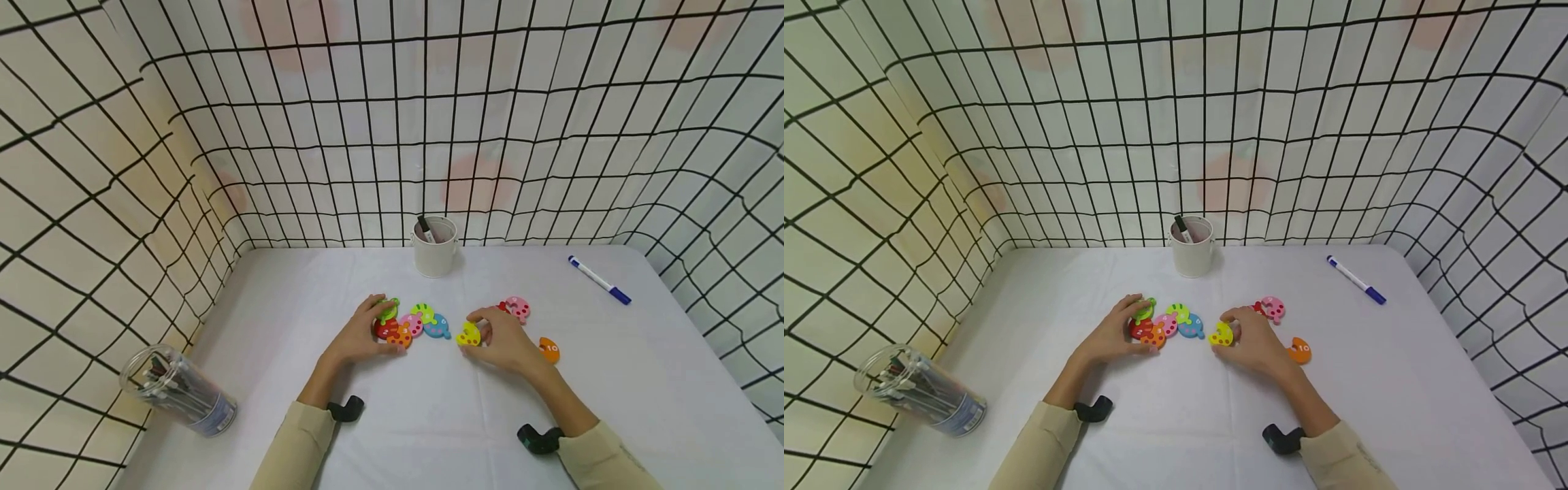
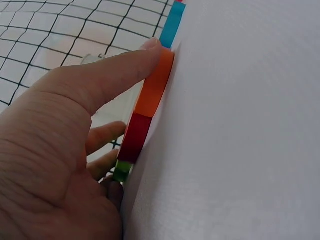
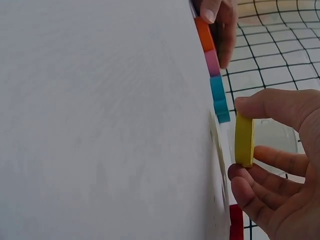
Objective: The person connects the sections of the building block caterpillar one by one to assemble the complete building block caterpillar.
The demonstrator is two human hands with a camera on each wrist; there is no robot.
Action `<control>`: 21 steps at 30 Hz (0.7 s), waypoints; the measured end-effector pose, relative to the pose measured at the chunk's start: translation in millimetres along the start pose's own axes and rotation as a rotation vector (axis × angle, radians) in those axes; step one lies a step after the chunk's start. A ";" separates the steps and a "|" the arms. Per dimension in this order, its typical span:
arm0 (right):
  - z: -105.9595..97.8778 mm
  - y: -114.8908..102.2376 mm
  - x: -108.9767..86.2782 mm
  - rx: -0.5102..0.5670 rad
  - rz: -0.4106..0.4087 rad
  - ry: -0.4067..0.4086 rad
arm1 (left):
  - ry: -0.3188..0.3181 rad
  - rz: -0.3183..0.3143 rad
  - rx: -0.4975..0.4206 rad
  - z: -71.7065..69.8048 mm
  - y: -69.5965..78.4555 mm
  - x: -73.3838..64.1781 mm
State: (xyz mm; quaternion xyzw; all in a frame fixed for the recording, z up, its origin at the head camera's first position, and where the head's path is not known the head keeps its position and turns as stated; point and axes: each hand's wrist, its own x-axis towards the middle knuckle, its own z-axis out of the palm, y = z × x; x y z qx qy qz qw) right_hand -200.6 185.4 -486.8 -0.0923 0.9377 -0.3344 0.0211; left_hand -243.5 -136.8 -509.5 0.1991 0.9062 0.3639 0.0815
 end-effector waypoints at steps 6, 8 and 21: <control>7.0 -10.7 6.6 0.021 -0.015 0.011 | 0.009 0.005 -0.009 -0.7 -0.7 0.9; 9.9 -13.2 8.9 0.023 -0.011 0.016 | 0.012 0.005 -0.010 0.0 -1.2 1.6; 20.3 -23.1 18.6 0.000 0.023 -0.007 | 0.006 -0.052 -0.025 1.9 0.7 3.4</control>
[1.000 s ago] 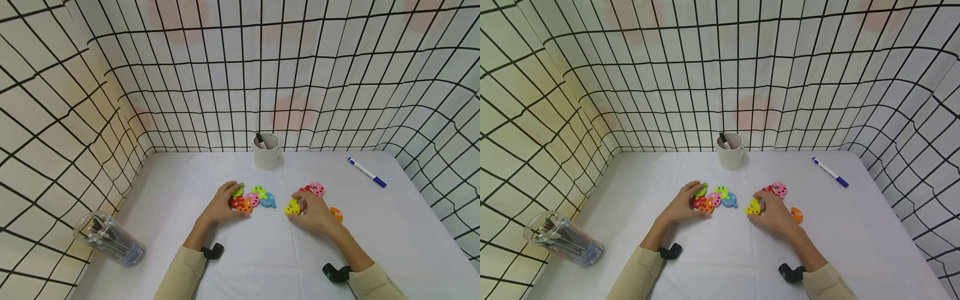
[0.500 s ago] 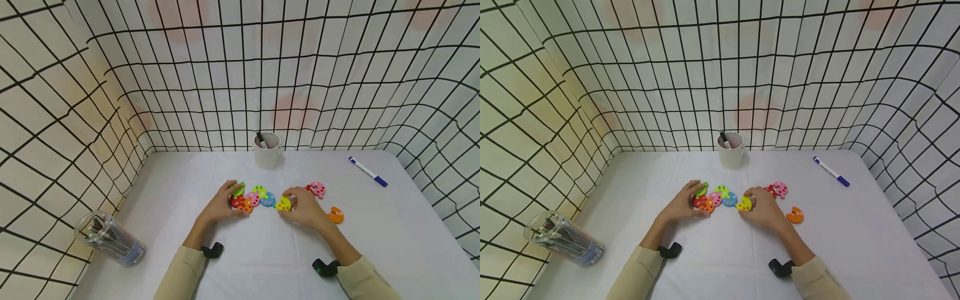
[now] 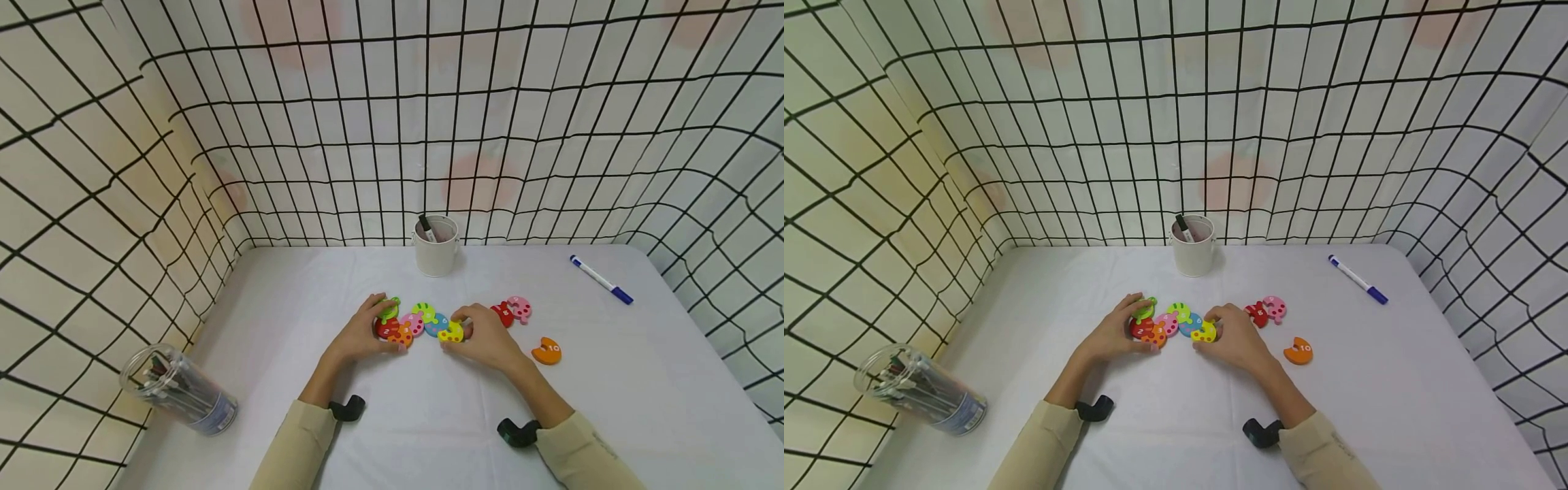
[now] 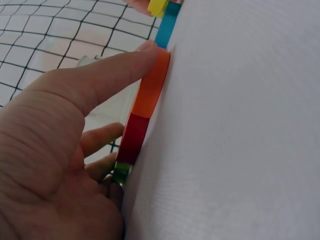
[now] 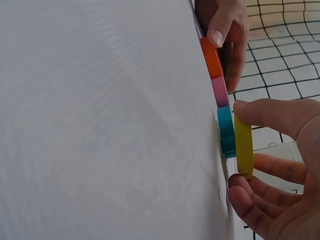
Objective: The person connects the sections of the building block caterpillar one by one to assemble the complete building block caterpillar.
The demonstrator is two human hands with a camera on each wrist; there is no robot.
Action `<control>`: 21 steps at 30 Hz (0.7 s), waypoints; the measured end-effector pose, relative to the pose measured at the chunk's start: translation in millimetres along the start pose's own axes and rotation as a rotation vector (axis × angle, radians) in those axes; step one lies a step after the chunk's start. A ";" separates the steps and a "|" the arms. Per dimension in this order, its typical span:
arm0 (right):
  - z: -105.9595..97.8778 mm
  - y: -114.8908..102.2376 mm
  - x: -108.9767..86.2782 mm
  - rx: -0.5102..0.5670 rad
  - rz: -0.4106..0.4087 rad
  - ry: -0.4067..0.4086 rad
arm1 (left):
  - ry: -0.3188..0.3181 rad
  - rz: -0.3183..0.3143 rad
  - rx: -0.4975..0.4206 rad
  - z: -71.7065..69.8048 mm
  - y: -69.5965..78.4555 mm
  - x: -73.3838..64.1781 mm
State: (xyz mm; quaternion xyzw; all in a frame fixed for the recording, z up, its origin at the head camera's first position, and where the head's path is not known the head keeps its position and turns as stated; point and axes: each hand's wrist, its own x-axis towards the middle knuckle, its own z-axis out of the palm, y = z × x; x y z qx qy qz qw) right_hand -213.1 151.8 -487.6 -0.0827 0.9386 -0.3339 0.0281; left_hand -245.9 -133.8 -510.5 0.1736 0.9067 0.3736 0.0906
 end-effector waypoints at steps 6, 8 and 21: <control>1.0 -0.4 1.1 -0.022 0.001 -0.008 | -0.001 -0.005 0.001 0.0 -0.9 0.4; 1.1 -1.5 1.2 -0.035 0.005 -0.012 | 0.009 0.003 0.002 -0.2 -0.2 0.5; 4.3 -0.7 3.9 -0.089 0.001 -0.043 | 0.068 0.021 0.007 3.9 3.6 -0.4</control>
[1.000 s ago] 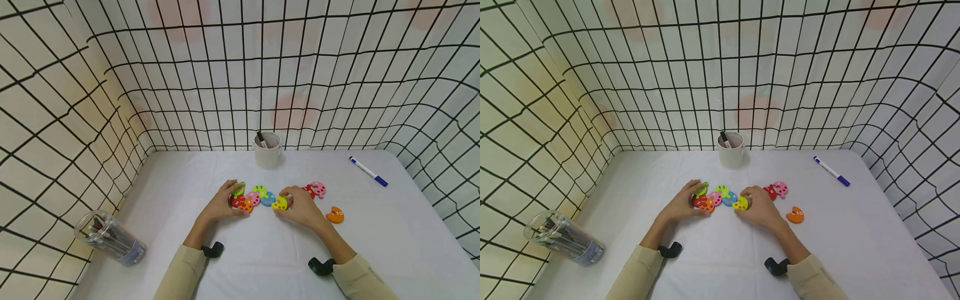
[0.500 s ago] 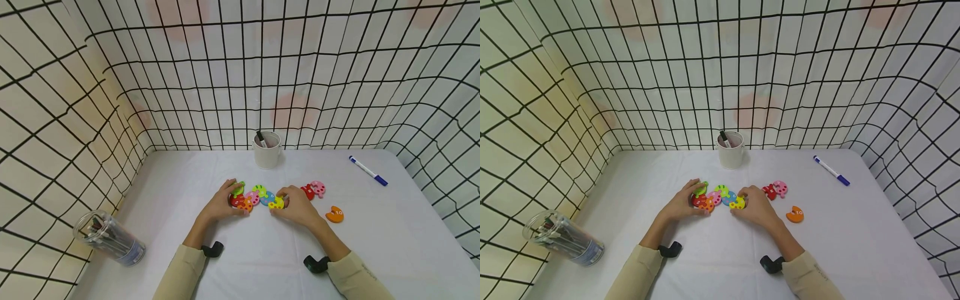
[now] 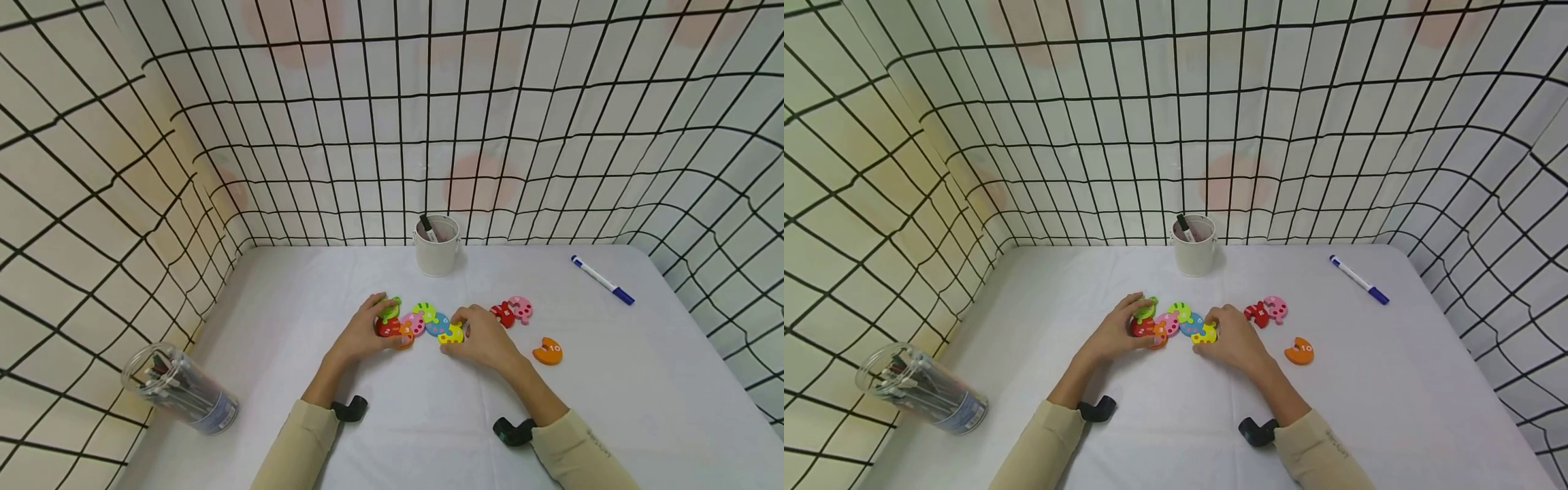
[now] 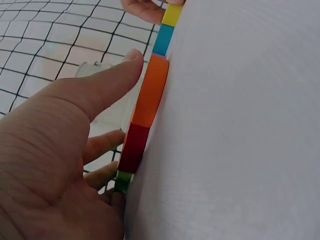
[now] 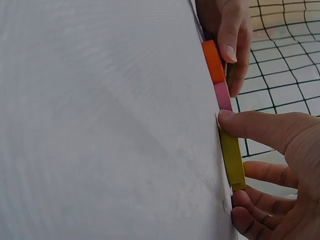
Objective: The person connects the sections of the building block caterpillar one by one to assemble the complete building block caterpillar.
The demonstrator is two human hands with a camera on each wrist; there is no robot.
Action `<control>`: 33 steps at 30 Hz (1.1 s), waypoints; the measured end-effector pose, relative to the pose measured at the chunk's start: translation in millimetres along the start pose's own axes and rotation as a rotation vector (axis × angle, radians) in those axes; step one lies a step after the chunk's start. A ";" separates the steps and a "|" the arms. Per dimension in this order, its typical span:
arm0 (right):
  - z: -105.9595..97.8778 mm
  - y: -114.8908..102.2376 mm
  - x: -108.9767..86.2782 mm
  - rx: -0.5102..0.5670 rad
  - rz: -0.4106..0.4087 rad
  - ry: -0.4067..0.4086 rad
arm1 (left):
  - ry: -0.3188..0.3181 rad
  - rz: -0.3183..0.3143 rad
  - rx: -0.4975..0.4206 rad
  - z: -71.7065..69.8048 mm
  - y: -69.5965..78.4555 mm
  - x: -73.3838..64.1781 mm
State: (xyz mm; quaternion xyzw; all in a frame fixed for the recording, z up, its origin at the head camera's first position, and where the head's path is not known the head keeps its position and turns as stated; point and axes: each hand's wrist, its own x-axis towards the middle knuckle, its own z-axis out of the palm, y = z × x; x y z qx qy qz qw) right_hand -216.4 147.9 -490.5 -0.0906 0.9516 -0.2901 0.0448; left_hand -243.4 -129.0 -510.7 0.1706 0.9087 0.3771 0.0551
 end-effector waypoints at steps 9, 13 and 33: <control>-14.3 11.6 -5.8 0.078 0.014 0.046 | 0.042 -0.038 0.099 2.4 8.5 -2.2; -25.7 27.9 -9.4 0.085 -0.017 0.106 | 0.036 -0.066 0.141 3.1 9.0 -1.9; -44.8 64.2 -22.8 -0.012 0.005 0.080 | 0.049 -0.038 0.088 -8.3 -10.0 -0.5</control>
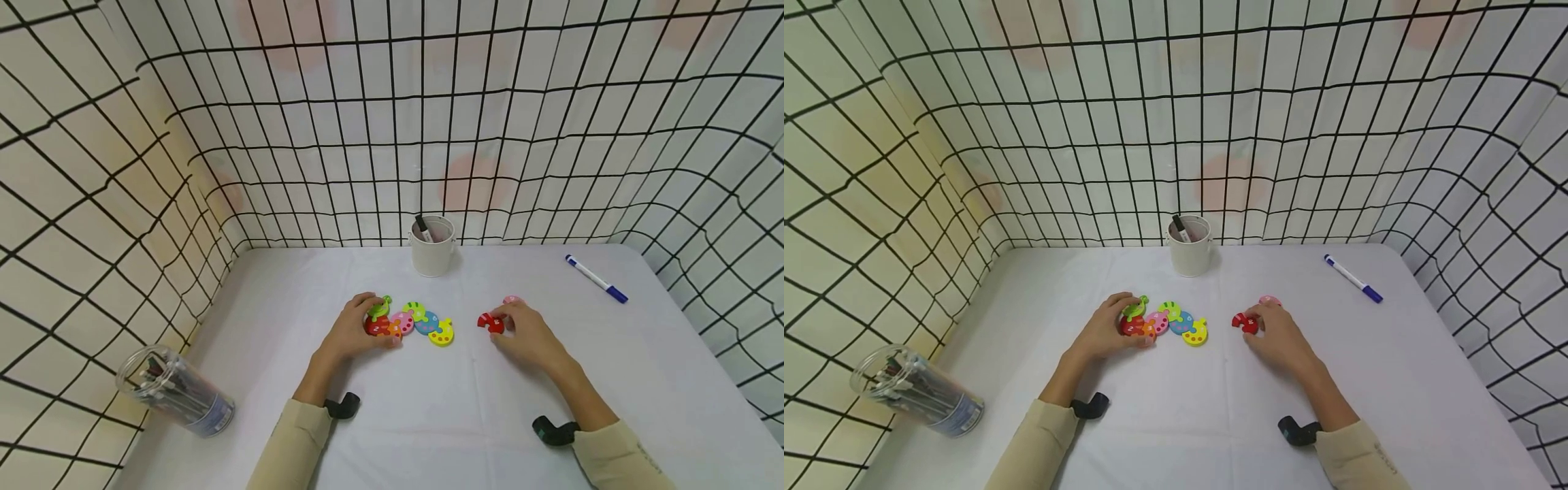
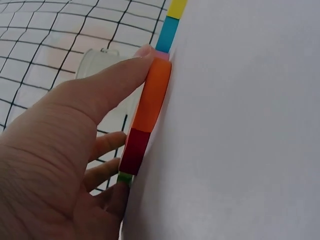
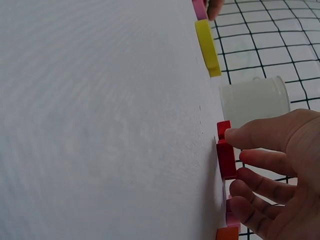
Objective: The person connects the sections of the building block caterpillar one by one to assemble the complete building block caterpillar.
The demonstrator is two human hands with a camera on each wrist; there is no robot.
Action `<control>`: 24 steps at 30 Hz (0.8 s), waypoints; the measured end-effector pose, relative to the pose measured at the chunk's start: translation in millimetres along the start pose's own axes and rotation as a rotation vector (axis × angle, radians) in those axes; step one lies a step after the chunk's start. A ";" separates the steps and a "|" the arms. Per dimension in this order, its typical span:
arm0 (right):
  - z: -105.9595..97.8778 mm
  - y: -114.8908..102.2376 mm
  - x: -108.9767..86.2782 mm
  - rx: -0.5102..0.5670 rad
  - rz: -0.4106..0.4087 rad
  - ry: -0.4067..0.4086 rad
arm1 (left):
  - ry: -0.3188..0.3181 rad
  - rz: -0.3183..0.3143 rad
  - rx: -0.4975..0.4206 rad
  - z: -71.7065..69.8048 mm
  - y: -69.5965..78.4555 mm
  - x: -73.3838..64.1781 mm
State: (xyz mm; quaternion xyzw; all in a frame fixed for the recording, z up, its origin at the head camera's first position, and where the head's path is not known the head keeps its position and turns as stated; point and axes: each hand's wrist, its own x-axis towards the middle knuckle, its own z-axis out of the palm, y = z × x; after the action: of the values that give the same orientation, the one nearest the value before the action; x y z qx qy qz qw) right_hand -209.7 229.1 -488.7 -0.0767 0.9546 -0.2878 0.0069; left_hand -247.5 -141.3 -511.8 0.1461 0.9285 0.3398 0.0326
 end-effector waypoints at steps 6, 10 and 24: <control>3.7 0.0 0.5 -0.021 -0.036 -0.018 | -0.030 0.008 -0.024 -1.3 -4.1 1.8; 4.7 2.3 0.5 -0.046 -0.075 -0.052 | -0.048 0.030 -0.017 -3.4 -5.6 2.7; 6.9 1.8 3.0 0.009 -0.044 -0.097 | -0.056 0.023 -0.029 -3.6 -9.3 2.3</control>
State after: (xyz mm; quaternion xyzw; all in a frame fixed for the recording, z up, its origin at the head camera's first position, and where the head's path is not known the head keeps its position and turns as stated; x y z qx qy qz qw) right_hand -212.5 226.3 -495.3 -0.1116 0.9499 -0.2880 0.0472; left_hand -252.6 -149.7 -514.9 0.1657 0.9205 0.3492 0.0566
